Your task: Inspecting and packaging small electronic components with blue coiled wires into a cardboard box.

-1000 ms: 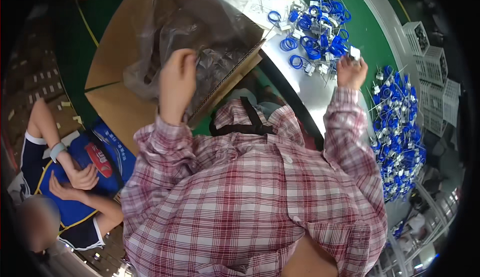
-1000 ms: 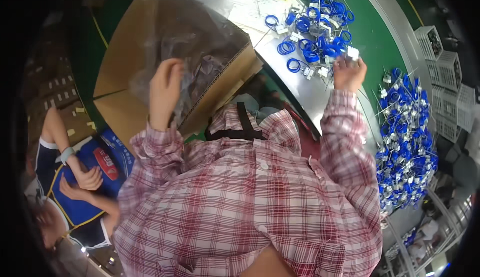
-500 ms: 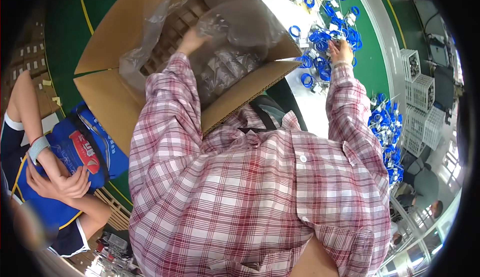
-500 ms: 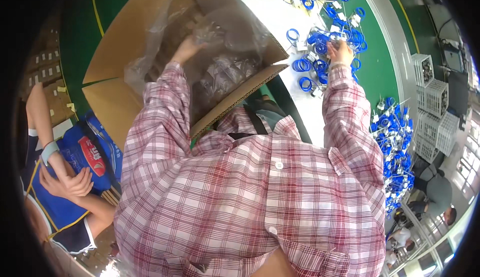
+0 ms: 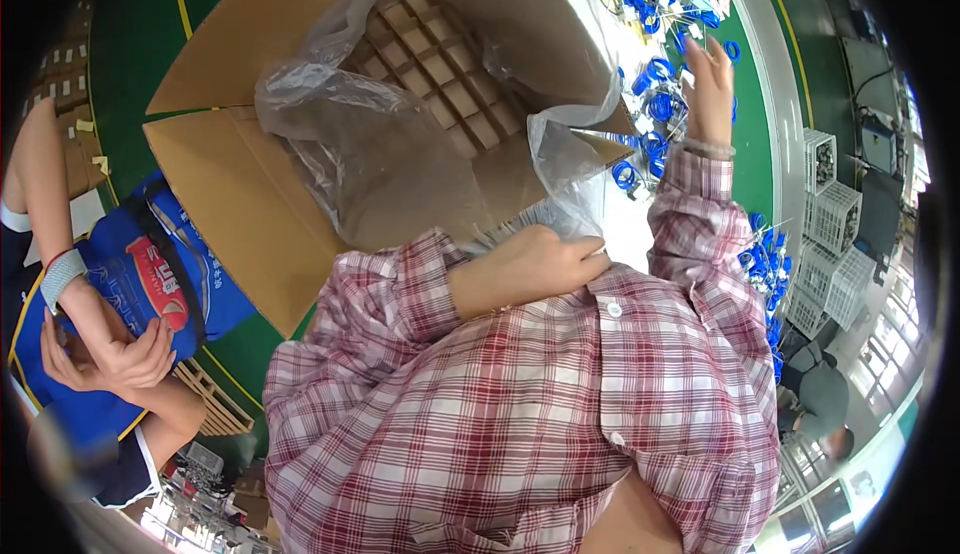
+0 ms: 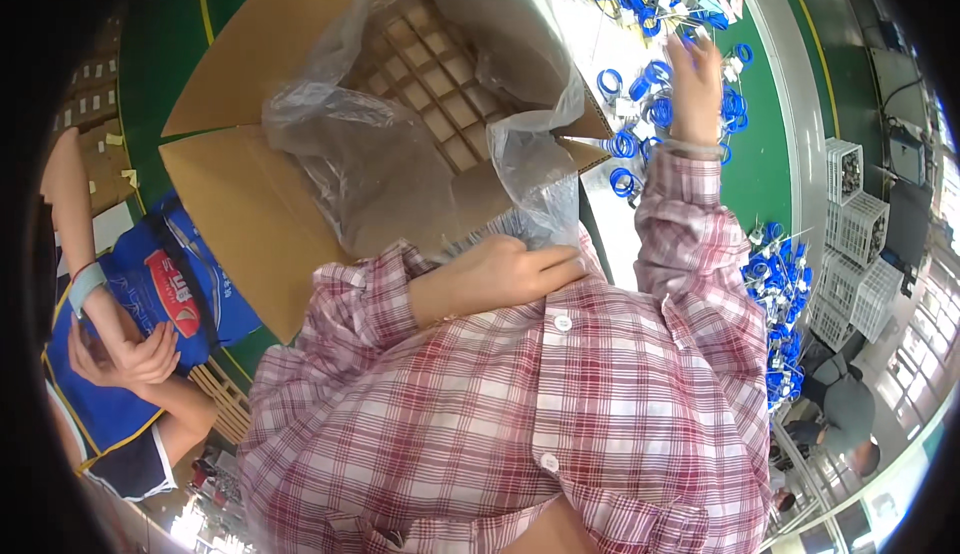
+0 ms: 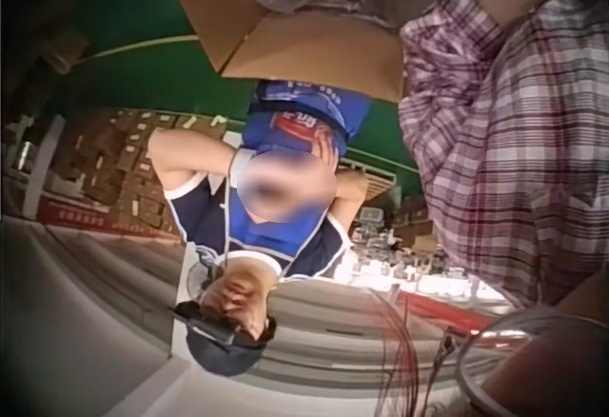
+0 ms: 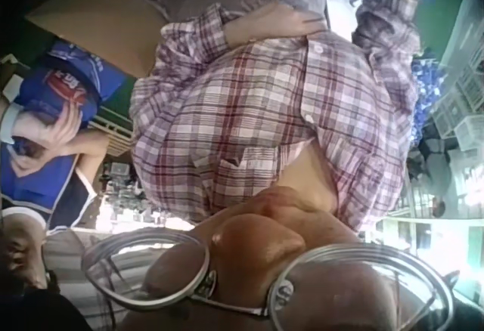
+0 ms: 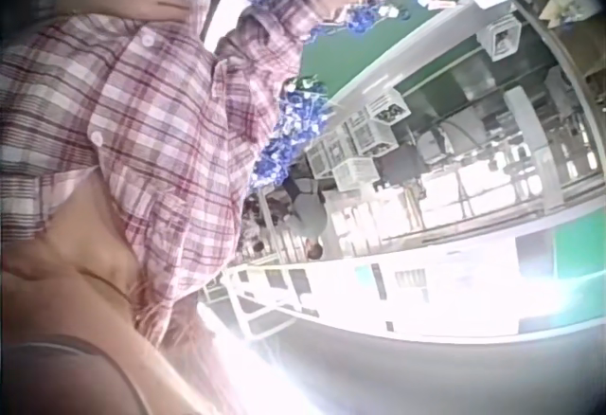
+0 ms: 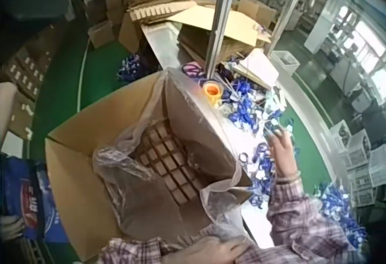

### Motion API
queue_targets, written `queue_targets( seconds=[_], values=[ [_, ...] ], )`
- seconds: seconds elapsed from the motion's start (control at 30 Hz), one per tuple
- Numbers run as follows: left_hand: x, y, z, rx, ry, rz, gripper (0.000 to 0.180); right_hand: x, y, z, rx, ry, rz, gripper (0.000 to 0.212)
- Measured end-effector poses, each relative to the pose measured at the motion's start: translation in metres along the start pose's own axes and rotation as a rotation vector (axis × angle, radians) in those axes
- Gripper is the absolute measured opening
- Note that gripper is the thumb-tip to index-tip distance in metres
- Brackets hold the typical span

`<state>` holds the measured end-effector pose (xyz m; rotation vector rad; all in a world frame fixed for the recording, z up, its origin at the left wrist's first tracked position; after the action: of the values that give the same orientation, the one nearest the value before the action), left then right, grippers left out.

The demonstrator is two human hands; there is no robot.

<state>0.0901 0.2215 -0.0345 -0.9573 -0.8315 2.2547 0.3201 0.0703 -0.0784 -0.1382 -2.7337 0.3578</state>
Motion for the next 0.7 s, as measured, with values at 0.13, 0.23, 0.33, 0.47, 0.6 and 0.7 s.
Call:
queue_targets(
  seconds=[0.13,0.23,0.33,0.47,0.6,0.7],
  values=[
    [-0.001,0.022,0.003,0.040,0.093,-0.113,0.024,0.090,0.096,-0.041,0.812,-0.604,-0.163,0.043],
    [-0.001,0.006,0.009,0.126,0.072,0.047,0.013,0.065,0.081,-0.035,0.968,-0.752,0.126,0.016],
    [0.000,-0.003,0.016,0.129,0.030,0.024,0.015,0.056,0.038,-0.065,0.898,-0.789,0.172,0.014],
    [0.005,0.002,0.021,0.154,0.041,0.053,0.018,0.054,0.022,-0.091,0.805,-0.787,0.234,0.014],
    [0.017,-0.041,-0.009,0.214,-0.056,0.556,0.023,0.059,0.014,-0.086,0.689,-0.622,0.254,0.014],
    [0.050,-0.072,-0.078,0.356,-0.565,0.595,0.021,0.063,0.009,-0.075,0.602,-0.541,0.271,0.014]
  ],
)
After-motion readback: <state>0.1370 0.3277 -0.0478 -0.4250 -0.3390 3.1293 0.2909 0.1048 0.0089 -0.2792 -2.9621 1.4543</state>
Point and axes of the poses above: each hand's wrist, its own x-axis away from the middle knuckle, its own y-axis out of the palm, z = x × y, the point moved 5 cm from there along -x, towards the middle knuckle, and after that the axes turned 14 degrees about y, right-handed, at the moved point
